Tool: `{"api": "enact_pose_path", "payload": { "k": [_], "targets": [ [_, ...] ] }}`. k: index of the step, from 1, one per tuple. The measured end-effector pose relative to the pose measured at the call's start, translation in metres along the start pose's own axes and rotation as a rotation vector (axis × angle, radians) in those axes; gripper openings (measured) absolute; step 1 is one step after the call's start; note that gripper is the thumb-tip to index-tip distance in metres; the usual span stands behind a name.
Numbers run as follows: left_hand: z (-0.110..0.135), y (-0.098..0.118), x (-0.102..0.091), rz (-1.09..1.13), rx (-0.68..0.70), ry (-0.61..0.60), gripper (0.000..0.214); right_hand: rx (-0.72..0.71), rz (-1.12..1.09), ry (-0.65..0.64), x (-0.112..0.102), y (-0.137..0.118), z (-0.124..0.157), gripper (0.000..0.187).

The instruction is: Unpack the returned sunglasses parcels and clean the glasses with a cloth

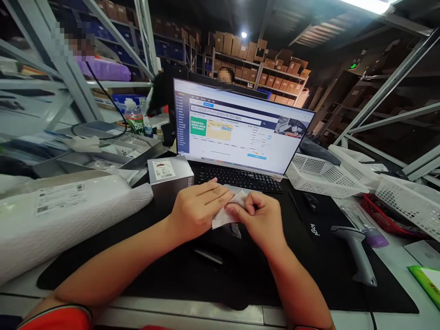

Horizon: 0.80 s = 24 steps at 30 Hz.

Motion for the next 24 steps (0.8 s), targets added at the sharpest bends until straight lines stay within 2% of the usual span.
{"api": "enact_pose_path", "payload": {
  "k": [3, 5, 8, 12, 15, 17, 21, 24],
  "targets": [
    [-0.003, -0.024, -0.008, 0.081, -0.176, 0.035, 0.019, 0.147, -0.135, -0.267, -0.004, 0.012, -0.009, 0.068],
    [-0.003, -0.034, -0.009, 0.11, -0.258, 0.031, 0.022, 0.208, -0.183, -0.373, -0.009, 0.014, -0.013, 0.071],
    [-0.001, -0.029, -0.003, 0.094, -0.234, 0.005, 0.021, 0.259, -0.212, -0.385, -0.009, 0.013, -0.01, 0.07],
    [0.003, -0.001, 0.013, 0.103, -0.071, -0.072, 0.011, 0.25, -0.101, -0.301, 0.006, 0.012, 0.005, 0.064],
    [0.001, 0.006, 0.012, 0.107, 0.008, -0.072, 0.016, 0.249, -0.062, -0.271, 0.01, 0.013, 0.007, 0.058],
    [-0.003, -0.002, 0.004, 0.108, -0.026, -0.044, 0.016, 0.206, -0.13, -0.307, 0.006, 0.008, 0.001, 0.055],
    [-0.012, -0.027, -0.014, 0.123, -0.211, 0.032, 0.022, 0.145, -0.21, -0.521, -0.006, 0.003, -0.007, 0.055],
    [-0.012, -0.033, -0.016, 0.123, -0.293, 0.056, 0.023, 0.155, -0.208, -0.562, -0.015, 0.005, -0.009, 0.055]
  ]
}}
Point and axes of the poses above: each hand's wrist, its own z-axis away from the middle knuckle, its own x-axis out of the palm, y = z × x, the point moved 8 cm from there along -z, towards the middle knuckle, and after that the axes turned 15 degrees about y, right-handed, at the moved point
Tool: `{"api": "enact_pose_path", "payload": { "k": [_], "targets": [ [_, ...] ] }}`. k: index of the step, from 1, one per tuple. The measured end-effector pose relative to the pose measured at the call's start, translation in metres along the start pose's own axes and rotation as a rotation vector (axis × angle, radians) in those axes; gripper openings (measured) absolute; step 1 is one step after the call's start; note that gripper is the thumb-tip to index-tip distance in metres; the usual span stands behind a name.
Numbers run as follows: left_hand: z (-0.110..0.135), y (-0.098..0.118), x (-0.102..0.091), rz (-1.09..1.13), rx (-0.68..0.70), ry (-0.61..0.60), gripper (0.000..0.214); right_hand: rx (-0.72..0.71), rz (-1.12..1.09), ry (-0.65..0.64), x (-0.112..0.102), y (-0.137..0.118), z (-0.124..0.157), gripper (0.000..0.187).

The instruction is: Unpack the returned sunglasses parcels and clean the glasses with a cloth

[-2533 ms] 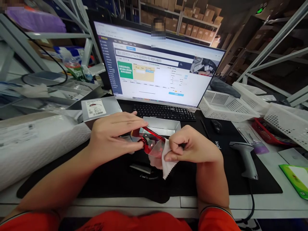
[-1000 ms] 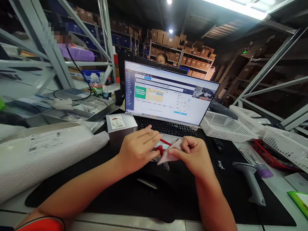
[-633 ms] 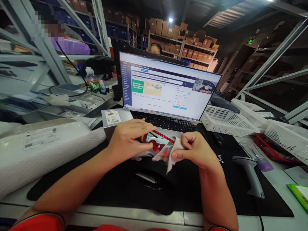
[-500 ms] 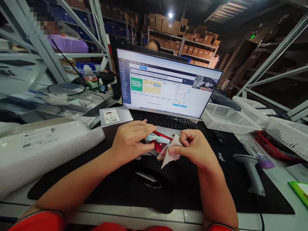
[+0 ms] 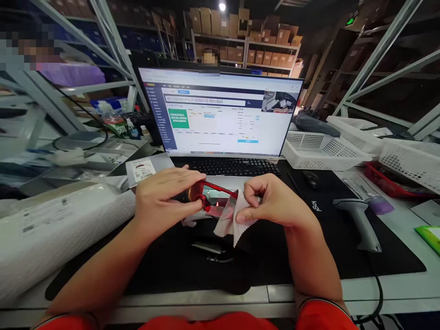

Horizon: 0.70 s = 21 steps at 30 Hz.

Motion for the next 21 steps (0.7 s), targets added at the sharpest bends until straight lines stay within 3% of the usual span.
{"api": "enact_pose_path", "payload": {
  "k": [8, 12, 15, 18, 21],
  "targets": [
    [0.004, -0.002, 0.008, -0.015, -0.026, -0.056, 0.025, 0.03, 0.002, 0.0, 0.004, 0.002, 0.004, 0.054],
    [0.01, 0.025, 0.013, -0.069, 0.187, -0.094, 0.02, -0.033, 0.099, 0.057, 0.017, 0.0, 0.005, 0.055],
    [0.02, 0.041, 0.023, -0.088, 0.318, -0.136, 0.015, -0.113, 0.233, 0.246, 0.027, -0.005, 0.007, 0.052],
    [0.022, 0.036, 0.026, -0.049, 0.28, -0.147, 0.014, -0.172, 0.305, 0.41, 0.028, -0.012, 0.009, 0.047],
    [0.011, 0.016, 0.017, 0.008, 0.118, -0.117, 0.018, -0.247, 0.32, 0.28, 0.025, -0.017, 0.005, 0.051]
  ]
}}
Point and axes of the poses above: each hand's wrist, its own z-axis away from the middle knuckle, its own x-axis out of the palm, y = z × x, the point moved 8 cm from there along -z, towards the middle knuckle, and after that the axes turned 15 degrees about y, right-handed, at the moved point
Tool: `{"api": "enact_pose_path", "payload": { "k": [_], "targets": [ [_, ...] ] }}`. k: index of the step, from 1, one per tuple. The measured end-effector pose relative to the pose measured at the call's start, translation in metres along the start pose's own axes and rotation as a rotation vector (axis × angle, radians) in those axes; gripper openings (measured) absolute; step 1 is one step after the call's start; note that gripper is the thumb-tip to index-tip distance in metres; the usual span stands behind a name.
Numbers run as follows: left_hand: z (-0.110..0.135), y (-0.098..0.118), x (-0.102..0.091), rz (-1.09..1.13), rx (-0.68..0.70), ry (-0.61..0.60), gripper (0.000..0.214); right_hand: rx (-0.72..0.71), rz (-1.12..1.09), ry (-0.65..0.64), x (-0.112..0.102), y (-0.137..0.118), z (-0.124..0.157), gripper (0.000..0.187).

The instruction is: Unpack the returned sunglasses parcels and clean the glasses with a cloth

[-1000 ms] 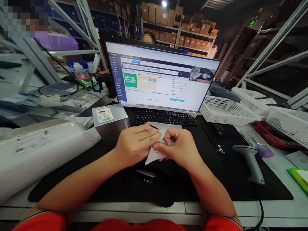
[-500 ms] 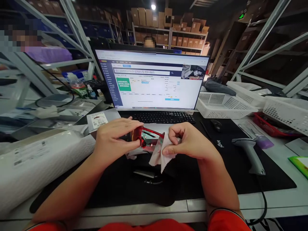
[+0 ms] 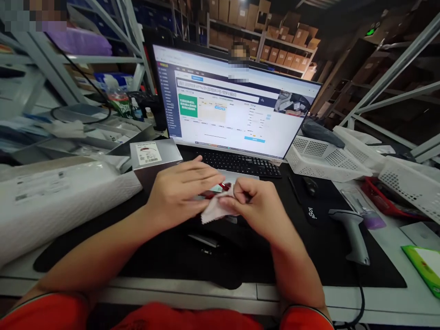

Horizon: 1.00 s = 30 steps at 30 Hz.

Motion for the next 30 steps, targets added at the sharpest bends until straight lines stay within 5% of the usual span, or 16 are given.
{"api": "enact_pose_path", "payload": {
  "k": [3, 5, 13, 22, 25, 30],
  "targets": [
    [-0.007, -0.021, -0.016, 0.075, -0.182, 0.063, 0.026, -0.044, -0.103, -0.287, -0.002, 0.002, 0.0, 0.058],
    [-0.01, -0.029, -0.024, 0.095, -0.243, 0.104, 0.031, -0.041, -0.137, -0.322, -0.011, 0.004, -0.002, 0.062],
    [-0.011, -0.031, -0.027, 0.058, -0.166, 0.096, 0.028, -0.147, -0.093, -0.16, -0.017, -0.005, -0.005, 0.063],
    [0.001, 0.026, -0.005, -0.137, 0.28, 0.034, 0.015, -0.268, 0.212, 0.224, 0.005, -0.024, 0.018, 0.046],
    [0.001, 0.024, -0.002, -0.108, 0.198, 0.021, 0.023, -0.142, 0.121, 0.232, -0.001, -0.01, 0.014, 0.047],
    [-0.003, -0.008, -0.02, -0.36, -0.131, 0.03, 0.047, 0.186, -0.281, 0.28, -0.023, 0.022, 0.004, 0.048]
  ]
}}
Point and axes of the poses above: each hand's wrist, its own z-axis away from the middle knuckle, its own x-axis out of the palm, y = z × x, the point moved 8 cm from there along -z, towards the middle knuckle, and after that the axes turned 15 degrees about y, right-handed, at the moved point
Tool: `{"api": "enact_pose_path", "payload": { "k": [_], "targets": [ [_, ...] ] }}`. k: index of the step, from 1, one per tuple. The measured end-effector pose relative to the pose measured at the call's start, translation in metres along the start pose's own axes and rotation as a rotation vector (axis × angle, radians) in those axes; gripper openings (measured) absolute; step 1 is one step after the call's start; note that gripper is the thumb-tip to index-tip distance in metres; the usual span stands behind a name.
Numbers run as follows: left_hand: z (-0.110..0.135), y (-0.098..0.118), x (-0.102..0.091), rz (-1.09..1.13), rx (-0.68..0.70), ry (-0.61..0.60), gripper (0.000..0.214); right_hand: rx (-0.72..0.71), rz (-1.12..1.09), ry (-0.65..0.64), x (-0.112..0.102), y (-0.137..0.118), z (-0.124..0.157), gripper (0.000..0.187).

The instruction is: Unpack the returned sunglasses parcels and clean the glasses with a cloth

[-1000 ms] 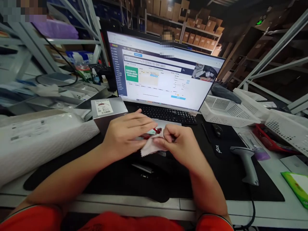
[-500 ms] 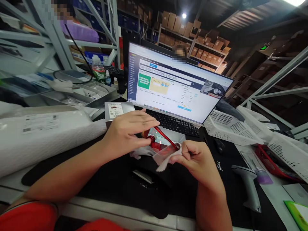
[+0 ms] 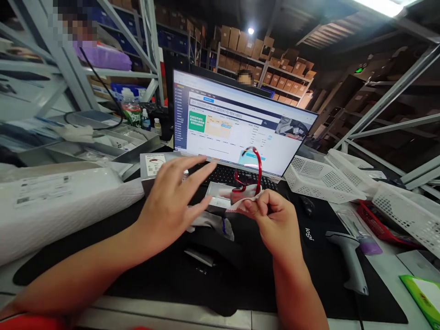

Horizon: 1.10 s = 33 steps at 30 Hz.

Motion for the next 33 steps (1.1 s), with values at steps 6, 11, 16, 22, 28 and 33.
{"api": "enact_pose_path", "payload": {
  "k": [6, 11, 16, 22, 28, 33],
  "targets": [
    [0.021, 0.02, 0.023, 0.17, -0.062, -0.245, 0.06, -0.11, -0.014, 0.093, 0.006, -0.016, 0.009, 0.045],
    [0.03, 0.039, 0.024, 0.09, 0.066, -0.045, 0.038, -0.39, 0.211, 0.155, 0.025, -0.03, 0.027, 0.05],
    [0.028, 0.036, 0.03, 0.34, 0.013, -0.088, 0.041, -0.345, 0.221, 0.203, 0.007, -0.031, 0.021, 0.055],
    [0.03, 0.04, 0.042, 0.623, -0.003, -0.246, 0.048, 0.211, -0.289, 0.13, -0.016, 0.003, -0.029, 0.071],
    [0.04, 0.024, 0.055, 0.564, -0.176, -0.223, 0.046, 0.192, -0.331, 0.212, -0.002, 0.019, -0.041, 0.066],
    [0.037, 0.011, 0.049, 0.481, -0.248, -0.137, 0.037, 0.018, -0.087, 0.232, 0.019, 0.013, -0.006, 0.053]
  ]
}}
Point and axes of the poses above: each hand's wrist, its own z-axis away from the middle knuckle, its own x-axis out of the palm, y = z × x, the point moved 8 cm from there along -z, towards the middle knuckle, and after that the axes turned 15 degrees about y, right-handed, at the moved point
